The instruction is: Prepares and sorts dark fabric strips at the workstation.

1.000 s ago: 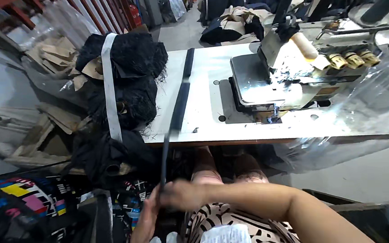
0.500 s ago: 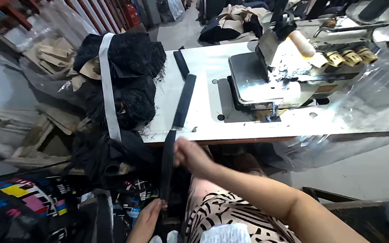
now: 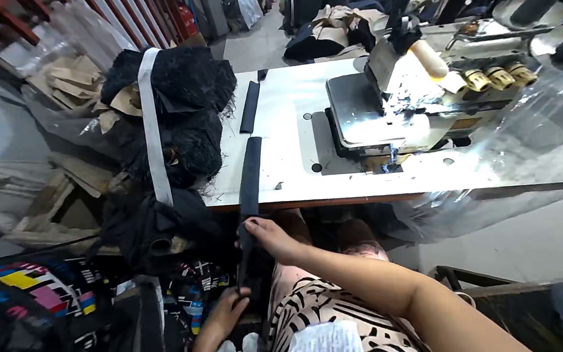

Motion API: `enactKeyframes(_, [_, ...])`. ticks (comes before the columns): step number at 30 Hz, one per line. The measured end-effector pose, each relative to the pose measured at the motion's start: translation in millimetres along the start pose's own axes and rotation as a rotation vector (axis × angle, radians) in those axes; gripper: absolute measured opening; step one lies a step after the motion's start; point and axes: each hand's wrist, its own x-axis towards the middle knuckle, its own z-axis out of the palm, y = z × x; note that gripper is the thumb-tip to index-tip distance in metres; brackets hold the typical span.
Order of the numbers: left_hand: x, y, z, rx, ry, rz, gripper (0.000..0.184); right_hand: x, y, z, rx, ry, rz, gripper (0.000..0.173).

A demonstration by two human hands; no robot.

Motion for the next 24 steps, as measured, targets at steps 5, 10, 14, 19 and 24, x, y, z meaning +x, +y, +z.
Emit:
enactKeyframes(5, [-22.8,44.2,-14.1,-0.898,0.119,0.375,0.068,-46.2,32.3,26.2,-0.628,-0.686,-0.122,0.025])
enactKeyframes(10, [-48.0,82.1,-33.2,-0.558,-0.07,0.648,0.044,-46.3,29.8,2.9,-0.584,-0.857,0.138,0.026])
enactKeyframes(14, [-65.5,62.7,-45.0,-0.217,-0.043,0.506,0.024,-19.3,12.2,-29.0,0.072,-0.502,0.123,0.078])
enactKeyframes(19, [-32.4,12.8,-15.8,0.305,0.076,-0.209,0.03,6.0,-31.1,0.7,0.356,-0.012,0.013,0.045])
enactKeyframes(24, [-37.9,38.2,-20.0,0.202,0.124,-0.005,0.053,-44.1,-1.9,26.4,-0.252,-0.46,0.036,0.042])
